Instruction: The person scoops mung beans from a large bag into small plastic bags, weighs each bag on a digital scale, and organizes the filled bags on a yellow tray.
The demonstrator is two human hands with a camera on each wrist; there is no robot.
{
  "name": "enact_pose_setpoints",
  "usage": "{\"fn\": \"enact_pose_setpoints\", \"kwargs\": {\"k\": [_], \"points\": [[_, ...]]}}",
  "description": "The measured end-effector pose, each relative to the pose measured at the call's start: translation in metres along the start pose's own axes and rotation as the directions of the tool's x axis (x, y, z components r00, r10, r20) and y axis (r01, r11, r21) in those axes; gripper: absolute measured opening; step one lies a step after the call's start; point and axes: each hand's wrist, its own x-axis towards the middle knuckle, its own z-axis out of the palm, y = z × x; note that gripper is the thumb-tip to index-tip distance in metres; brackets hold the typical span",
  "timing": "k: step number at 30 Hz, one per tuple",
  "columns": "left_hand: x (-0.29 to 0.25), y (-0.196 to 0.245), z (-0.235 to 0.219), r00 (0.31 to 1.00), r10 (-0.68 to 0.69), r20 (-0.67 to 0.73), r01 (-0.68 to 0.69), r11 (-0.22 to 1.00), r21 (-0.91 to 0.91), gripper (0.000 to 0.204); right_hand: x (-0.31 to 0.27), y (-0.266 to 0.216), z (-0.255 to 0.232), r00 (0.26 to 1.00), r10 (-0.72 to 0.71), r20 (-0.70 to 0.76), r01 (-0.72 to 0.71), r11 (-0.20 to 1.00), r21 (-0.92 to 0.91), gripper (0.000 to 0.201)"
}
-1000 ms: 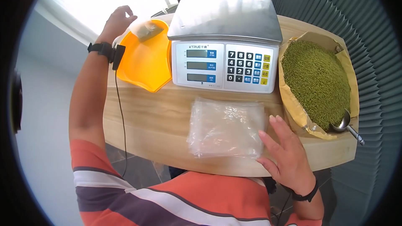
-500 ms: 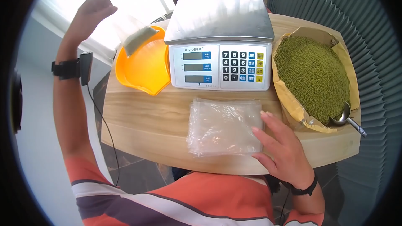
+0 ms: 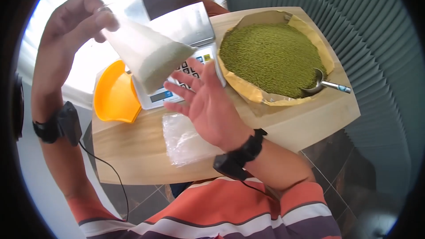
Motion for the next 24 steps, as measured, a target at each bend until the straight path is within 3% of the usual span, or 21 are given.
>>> {"fn": "enact_pose_setpoints", "kwargs": {"k": [2, 5, 7, 8, 9, 10, 11, 12, 13, 14, 16, 20, 21, 24], "points": [[0.01, 0.025, 0.016, 0.999, 0.002, 0.04, -0.001, 1.0, -0.01, 0.021, 0.009, -0.013, 0.013, 0.989, -0.148, 0.028, 0.143, 0.981, 0.134, 0.082], [0.007, 0.043, 0.029, 0.993, -0.003, 0.117, 0.001, 1.0, 0.022, 0.033, 0.01, -0.031, 0.009, 0.962, -0.269, -0.051, 0.274, 0.949, 0.159, 0.066], [-0.032, 0.067, 0.046, 0.99, -0.081, 0.119, 0.081, 0.997, 0.011, 0.033, 0.007, -0.035, 0.014, 0.898, -0.402, -0.177, 0.405, 0.914, -0.024, 0.058], [-0.033, 0.065, 0.047, 0.986, -0.117, 0.118, 0.118, 0.993, 0.003, 0.034, 0.005, -0.038, 0.012, 0.91, -0.376, -0.176, 0.38, 0.925, -0.015, 0.058], [0.063, 0.055, 0.082, 0.981, -0.153, 0.117, 0.155, 0.988, -0.007, 0.034, 0.001, -0.041, 0.009, 0.894, -0.398, -0.205, 0.404, 0.915, -0.015, 0.054], [-0.037, 0.055, 0.045, 0.975, -0.187, 0.117, 0.19, 0.982, -0.018, 0.034, -0.002, -0.043, 0.004, 0.877, -0.419, -0.235, 0.428, 0.904, -0.016, 0.051], [0.067, 0.054, 0.096, 0.969, -0.217, 0.119, 0.222, 0.975, -0.027, 0.035, -0.005, -0.047, -0.006, 0.886, -0.398, -0.236, 0.408, 0.913, -0.007, 0.051], [-0.042, 0.102, 0.088, 0.962, -0.244, 0.12, 0.25, 0.968, -0.033, 0.035, -0.009, -0.052, -0.017, 0.916, -0.374, -0.144, 0.378, 0.926, 0.005, 0.051], [-0.048, 0.105, 0.089, 0.955, -0.268, 0.122, 0.275, 0.961, -0.04, 0.035, -0.011, -0.053, -0.024, 0.936, -0.35, -0.051, 0.351, 0.936, 0.016, 0.052], [0.061, 0.062, 0.112, 0.948, -0.291, 0.126, 0.298, 0.953, -0.046, 0.036, -0.012, -0.052, -0.025, 0.94, -0.337, -0.052, 0.338, 0.941, 0.027, 0.052], [0.066, 0.049, 0.111, 0.937, -0.324, 0.132, 0.334, 0.94, -0.063, 0.036, -0.014, -0.054, -0.022, 0.897, -0.402, -0.183, 0.392, 0.916, -0.088, 0.05], [0.08, 0.045, 0.119, 0.925, -0.356, 0.136, 0.372, 0.921, -0.119, 0.038, -0.017, -0.054, -0.023, 0.892, -0.402, -0.205, 0.392, 0.916, -0.091, 0.047], [-0.063, 0.097, 0.082, 0.922, -0.361, 0.138, 0.378, 0.916, -0.133, 0.038, -0.017, -0.055, -0.025, 0.892, -0.404, -0.206, 0.393, 0.915, -0.092, 0.047], [-0.059, 0.092, 0.085, 0.914, -0.379, 0.144, 0.401, 0.897, -0.184, 0.039, -0.018, -0.056, -0.03, 0.889, -0.398, -0.225, 0.388, 0.917, -0.091, 0.047]]}}
